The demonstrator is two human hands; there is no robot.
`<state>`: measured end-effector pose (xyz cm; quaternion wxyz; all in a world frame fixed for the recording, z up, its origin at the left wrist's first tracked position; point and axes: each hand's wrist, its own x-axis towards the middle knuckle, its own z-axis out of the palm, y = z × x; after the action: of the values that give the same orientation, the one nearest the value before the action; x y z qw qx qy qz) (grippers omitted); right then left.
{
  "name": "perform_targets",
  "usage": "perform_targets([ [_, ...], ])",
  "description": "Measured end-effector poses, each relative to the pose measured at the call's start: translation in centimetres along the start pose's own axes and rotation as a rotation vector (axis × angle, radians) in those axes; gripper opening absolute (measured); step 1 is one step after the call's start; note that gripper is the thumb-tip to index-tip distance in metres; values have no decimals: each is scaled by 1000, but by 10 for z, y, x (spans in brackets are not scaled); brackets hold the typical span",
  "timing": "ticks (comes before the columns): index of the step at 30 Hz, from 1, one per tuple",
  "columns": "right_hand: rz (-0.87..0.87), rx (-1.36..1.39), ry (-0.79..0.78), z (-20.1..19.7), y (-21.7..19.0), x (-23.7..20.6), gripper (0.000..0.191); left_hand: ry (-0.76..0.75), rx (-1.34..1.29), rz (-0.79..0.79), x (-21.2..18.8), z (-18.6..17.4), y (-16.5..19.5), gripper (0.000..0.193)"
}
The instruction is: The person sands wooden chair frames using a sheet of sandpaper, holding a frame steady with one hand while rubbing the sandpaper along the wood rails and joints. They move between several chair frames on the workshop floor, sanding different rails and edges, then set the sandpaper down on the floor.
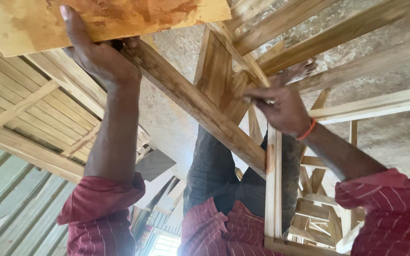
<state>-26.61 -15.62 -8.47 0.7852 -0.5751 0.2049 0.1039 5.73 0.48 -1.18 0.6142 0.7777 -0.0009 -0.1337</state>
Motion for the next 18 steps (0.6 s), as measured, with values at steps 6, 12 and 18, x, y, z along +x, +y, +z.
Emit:
perform_targets([
  [6, 37, 62, 237, 11, 44, 6, 27, 29, -91, 3, 3, -14, -14, 62],
  [12, -189, -3, 289, 37, 51, 8, 29, 22, 1, 30, 3, -14, -15, 58],
  [18, -255, -56, 289, 55, 54, 11, 39, -78, 58, 138, 1, -16, -17, 56],
])
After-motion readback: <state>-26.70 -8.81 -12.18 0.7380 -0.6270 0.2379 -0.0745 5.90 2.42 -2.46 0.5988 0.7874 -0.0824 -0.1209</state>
